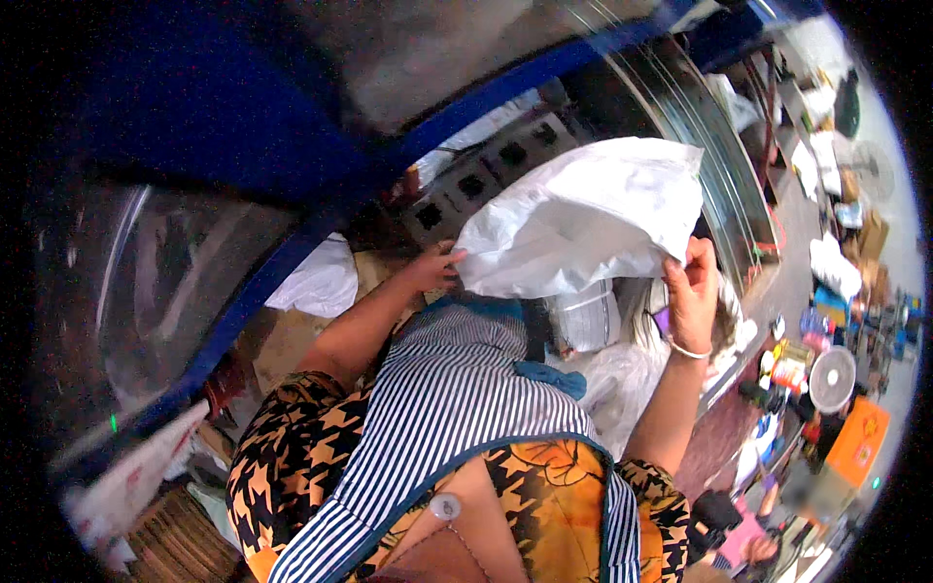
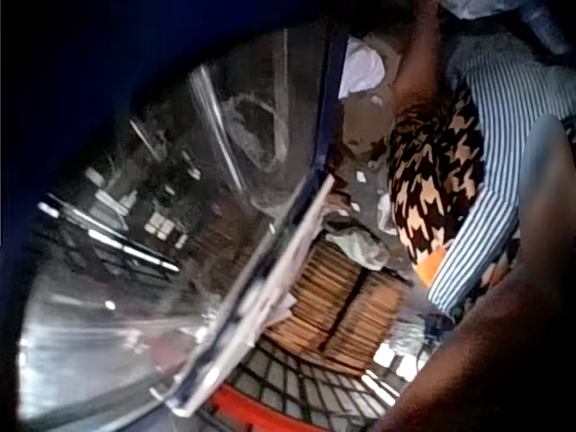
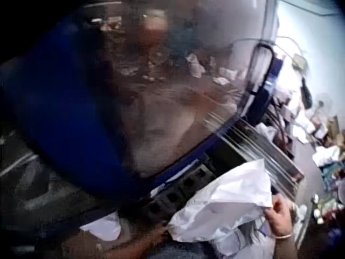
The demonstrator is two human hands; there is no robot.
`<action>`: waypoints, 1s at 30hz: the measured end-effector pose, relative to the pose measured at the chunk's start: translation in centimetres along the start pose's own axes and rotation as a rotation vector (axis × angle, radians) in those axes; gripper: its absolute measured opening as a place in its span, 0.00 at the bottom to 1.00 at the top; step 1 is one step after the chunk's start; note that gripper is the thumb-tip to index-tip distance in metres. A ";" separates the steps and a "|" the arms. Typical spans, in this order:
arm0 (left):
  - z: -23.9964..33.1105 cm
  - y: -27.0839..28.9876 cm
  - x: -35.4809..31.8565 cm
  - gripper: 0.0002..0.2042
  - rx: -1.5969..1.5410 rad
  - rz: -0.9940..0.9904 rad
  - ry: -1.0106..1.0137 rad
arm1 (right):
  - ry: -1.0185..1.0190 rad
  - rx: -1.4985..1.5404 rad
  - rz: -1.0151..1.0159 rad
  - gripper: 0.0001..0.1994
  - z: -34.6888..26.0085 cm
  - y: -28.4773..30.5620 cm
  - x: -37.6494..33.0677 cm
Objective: The person assembles various black plastic components and places them into bags, then moves large bags of parts.
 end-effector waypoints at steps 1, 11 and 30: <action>2.8 -1.8 -1.8 0.36 -0.293 -0.415 0.266 | -0.034 -0.041 0.075 0.10 0.1 0.6 -0.6; 16.7 -7.3 4.1 0.17 1.100 0.390 -0.633 | -0.061 -1.136 0.481 0.02 9.2 13.7 2.0; 23.1 -21.4 19.4 0.11 1.319 0.180 -0.950 | -0.691 -0.086 0.656 0.34 30.1 19.1 0.5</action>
Point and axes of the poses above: each hand's wrist, its own x-axis towards the middle knuckle, its own y-axis out of the back of the hand, z = x × y, the point moved 1 cm from there along x, towards the middle knuckle, and after that the axes turned 1 degree about x, right-handed, at the moved point
